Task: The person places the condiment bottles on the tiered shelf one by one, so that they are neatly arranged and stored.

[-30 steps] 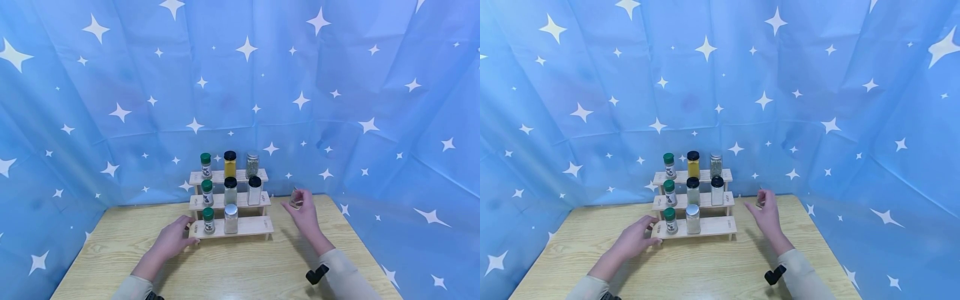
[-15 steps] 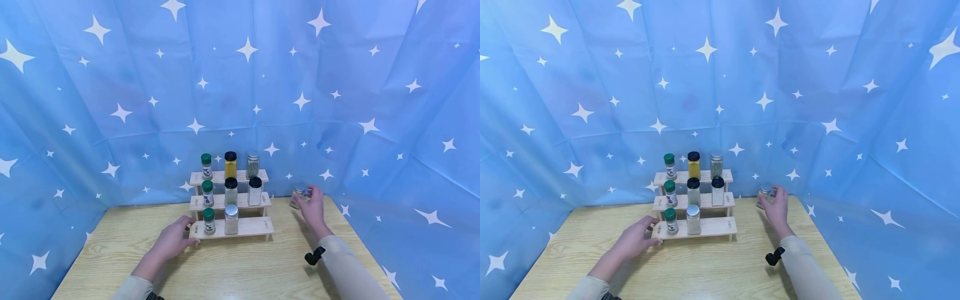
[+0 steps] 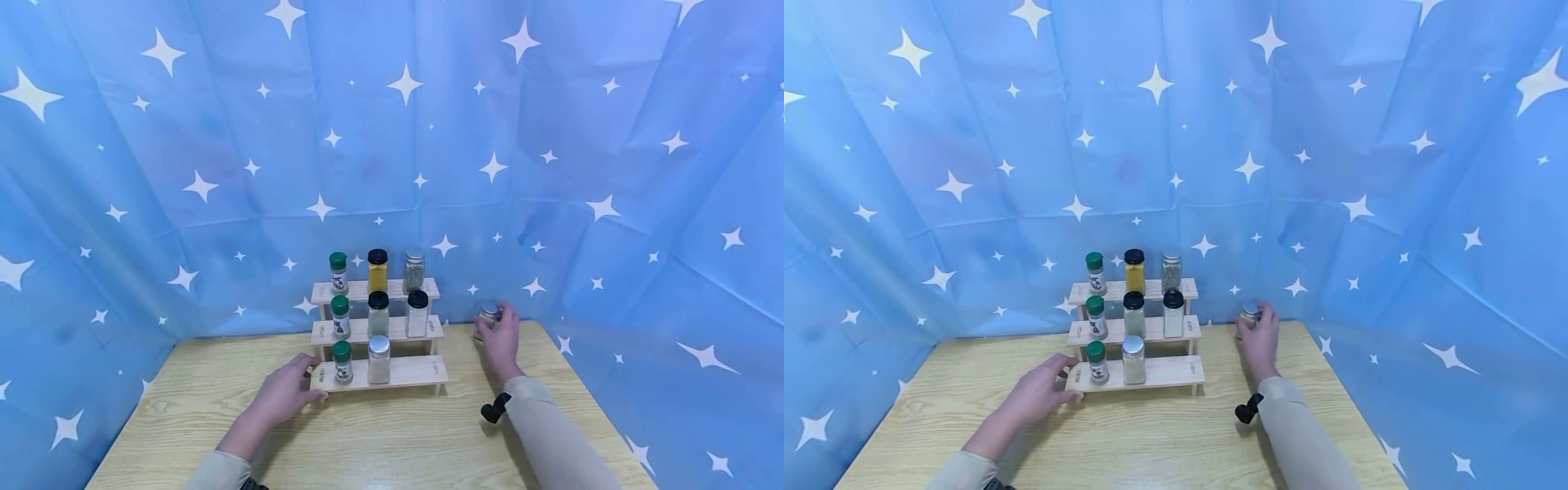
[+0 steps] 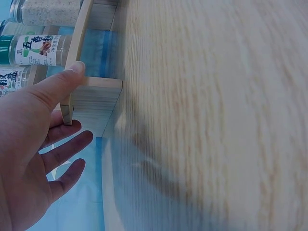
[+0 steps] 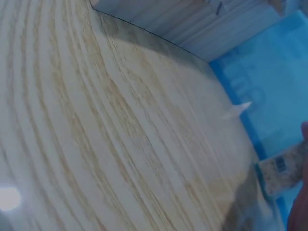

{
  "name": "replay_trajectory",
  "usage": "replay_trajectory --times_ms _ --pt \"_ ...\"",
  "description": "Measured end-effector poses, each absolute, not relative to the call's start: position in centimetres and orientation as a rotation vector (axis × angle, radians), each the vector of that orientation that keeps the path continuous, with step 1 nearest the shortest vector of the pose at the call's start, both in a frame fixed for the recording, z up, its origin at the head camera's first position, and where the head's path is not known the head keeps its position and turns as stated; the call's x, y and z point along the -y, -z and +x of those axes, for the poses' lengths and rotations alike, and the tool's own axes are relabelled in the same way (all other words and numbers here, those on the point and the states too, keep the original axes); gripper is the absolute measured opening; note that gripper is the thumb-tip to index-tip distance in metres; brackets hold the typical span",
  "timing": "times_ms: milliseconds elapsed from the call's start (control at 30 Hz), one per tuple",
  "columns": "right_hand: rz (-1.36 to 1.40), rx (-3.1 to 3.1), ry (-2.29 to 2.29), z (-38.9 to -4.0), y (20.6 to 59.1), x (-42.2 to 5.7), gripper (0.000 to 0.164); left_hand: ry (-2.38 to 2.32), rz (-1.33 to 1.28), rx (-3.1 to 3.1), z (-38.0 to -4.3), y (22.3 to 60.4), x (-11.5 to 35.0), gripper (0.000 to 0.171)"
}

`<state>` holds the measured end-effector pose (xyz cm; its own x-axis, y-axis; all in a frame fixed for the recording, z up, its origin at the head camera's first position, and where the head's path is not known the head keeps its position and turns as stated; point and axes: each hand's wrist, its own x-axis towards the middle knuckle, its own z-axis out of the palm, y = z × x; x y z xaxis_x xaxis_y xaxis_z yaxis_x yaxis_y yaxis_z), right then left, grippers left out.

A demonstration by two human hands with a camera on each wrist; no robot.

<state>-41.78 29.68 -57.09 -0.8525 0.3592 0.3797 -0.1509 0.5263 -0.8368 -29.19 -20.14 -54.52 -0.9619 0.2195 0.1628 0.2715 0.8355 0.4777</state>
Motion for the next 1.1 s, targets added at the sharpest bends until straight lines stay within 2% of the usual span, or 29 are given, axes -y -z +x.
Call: replay_trajectory --times_ms 567,1100 --pt "-0.037 2.193 -1.383 -40.1 57.5 -29.5 0.066 0.794 -0.38 2.923 -29.2 54.6 19.9 0.073" --pt "0.194 2.246 -1.338 -35.3 53.9 -27.7 0.067 0.8 -0.376 2.916 -29.1 54.3 20.0 0.072"
